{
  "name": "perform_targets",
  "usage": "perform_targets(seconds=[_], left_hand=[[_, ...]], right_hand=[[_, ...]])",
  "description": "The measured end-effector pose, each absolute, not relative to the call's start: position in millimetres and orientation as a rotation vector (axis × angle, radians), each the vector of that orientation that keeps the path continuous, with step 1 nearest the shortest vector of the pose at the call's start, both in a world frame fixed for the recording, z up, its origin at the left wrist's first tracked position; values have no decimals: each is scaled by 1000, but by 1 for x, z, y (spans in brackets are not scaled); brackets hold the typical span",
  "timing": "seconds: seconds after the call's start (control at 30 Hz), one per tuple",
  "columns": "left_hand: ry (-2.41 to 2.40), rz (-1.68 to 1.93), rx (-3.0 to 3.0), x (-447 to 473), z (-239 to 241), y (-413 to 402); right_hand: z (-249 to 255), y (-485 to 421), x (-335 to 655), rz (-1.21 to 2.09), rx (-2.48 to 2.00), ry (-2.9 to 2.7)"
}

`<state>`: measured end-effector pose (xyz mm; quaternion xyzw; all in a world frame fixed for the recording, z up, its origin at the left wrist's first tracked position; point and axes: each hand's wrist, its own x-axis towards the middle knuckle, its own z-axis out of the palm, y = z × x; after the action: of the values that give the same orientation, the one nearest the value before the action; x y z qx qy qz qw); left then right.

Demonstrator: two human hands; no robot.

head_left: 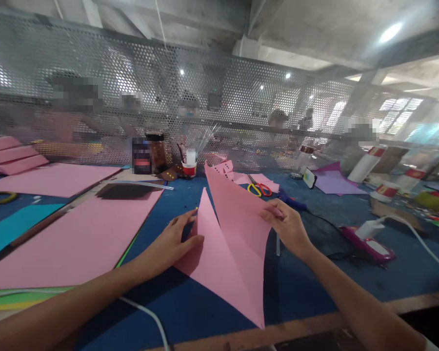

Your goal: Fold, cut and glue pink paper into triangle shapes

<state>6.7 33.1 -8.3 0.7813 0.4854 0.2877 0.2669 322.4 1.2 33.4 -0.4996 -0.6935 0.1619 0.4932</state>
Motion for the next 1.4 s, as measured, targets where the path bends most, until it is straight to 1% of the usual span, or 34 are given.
perform_targets(seconds=[0.17,0.33,0.47,0.6,0.77,0.83,0.97,1.07,1.13,1.3,1.4], left_hand=[[1319,827,2050,7,-13,35],[1152,979,1846,6,-3,42],[1091,1050,1757,-1,12,49],[1247,1178,1852,-17,17,69],[1421,1159,2162,-30,13,83],[1433,1113,2361,-25,9,75],[1175,651,2726,-5,-2,48],[1136,450,2776,5,-10,35],[1140,403,2796,7,-13,33],[1135,414,2827,5,-14,36],[1121,414,2820,6,-13,35]], right_hand=[[34,2,320,384,-1190,-1644],[36,7,318,325,-1268,-1587],[36,24,318,430,-1342,-1584],[30,49,312,435,-1444,-1710],[10,72,299,391,-1567,-1780],[3,75,294,394,-1598,-1795],[-5,74,289,390,-1653,-1836],[-3,71,288,384,-1696,-1844],[-1,69,288,399,-1732,-1843],[1,66,290,505,-1796,-1867],[0,65,292,492,-1808,-1883]])
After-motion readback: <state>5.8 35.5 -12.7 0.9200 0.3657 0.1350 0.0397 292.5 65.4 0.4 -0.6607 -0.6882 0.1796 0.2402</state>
